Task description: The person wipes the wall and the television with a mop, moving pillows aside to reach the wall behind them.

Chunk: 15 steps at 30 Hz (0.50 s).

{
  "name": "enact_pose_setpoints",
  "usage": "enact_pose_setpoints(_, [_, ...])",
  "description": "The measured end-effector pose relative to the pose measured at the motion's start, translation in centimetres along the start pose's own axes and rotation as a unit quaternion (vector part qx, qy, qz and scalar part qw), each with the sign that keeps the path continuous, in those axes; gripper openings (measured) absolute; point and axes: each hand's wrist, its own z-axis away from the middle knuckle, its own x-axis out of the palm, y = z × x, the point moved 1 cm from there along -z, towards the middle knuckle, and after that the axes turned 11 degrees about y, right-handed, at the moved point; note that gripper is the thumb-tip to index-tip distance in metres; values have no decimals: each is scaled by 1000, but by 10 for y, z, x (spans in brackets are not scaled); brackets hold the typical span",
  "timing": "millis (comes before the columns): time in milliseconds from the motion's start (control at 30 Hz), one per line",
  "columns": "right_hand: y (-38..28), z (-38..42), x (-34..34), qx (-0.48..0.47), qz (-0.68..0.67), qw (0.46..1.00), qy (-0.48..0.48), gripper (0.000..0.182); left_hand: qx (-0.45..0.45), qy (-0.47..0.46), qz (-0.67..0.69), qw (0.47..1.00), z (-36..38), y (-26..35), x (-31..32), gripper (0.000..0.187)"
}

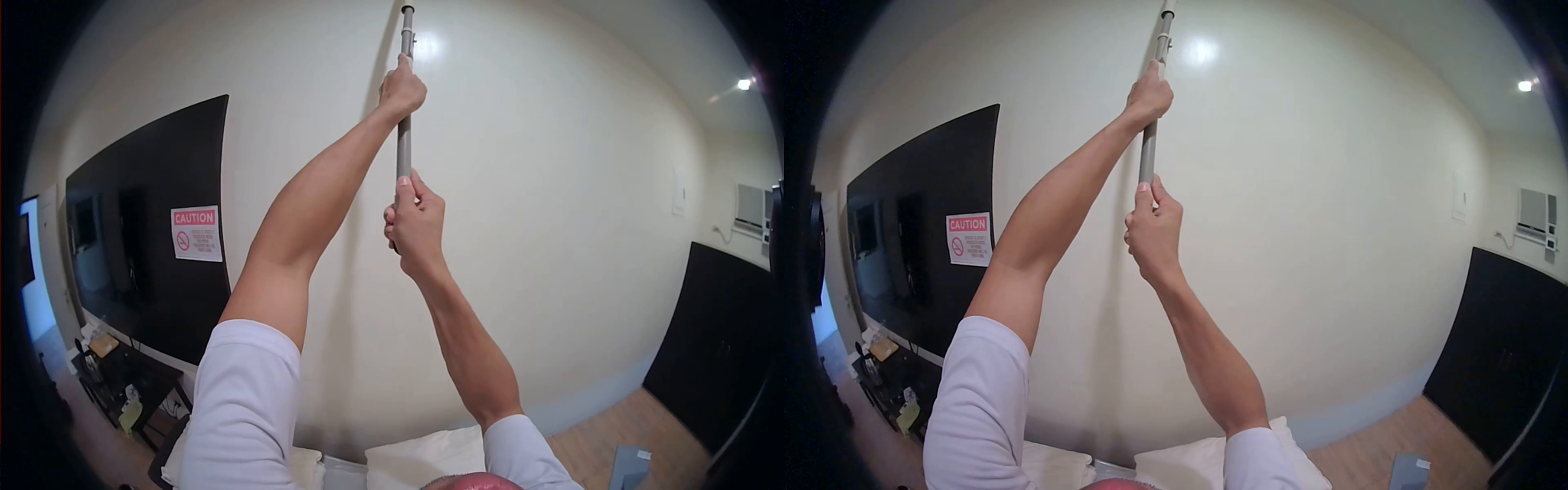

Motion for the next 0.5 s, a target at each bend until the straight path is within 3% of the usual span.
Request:
enact_pose_setpoints(200, [-20,13,-3,-3,14,1000,-15,55,5,-11,19,1000,-3,7,-16,69])
enact_pose_setpoints(267, [-16,9,-4,2,27,999,-23,54,-18,32,30,999,-7,-7,-21,70])
enact_pose_setpoints(333, [-17,4,-3,-6,10,999,-41,34,-32,49,31,998,-14,-15,-30,70])
enact_pose_setpoints(500, [-31,9,-1,-22,5,997,-80,33,-36,107,26,993,-19,-25,-54,66])
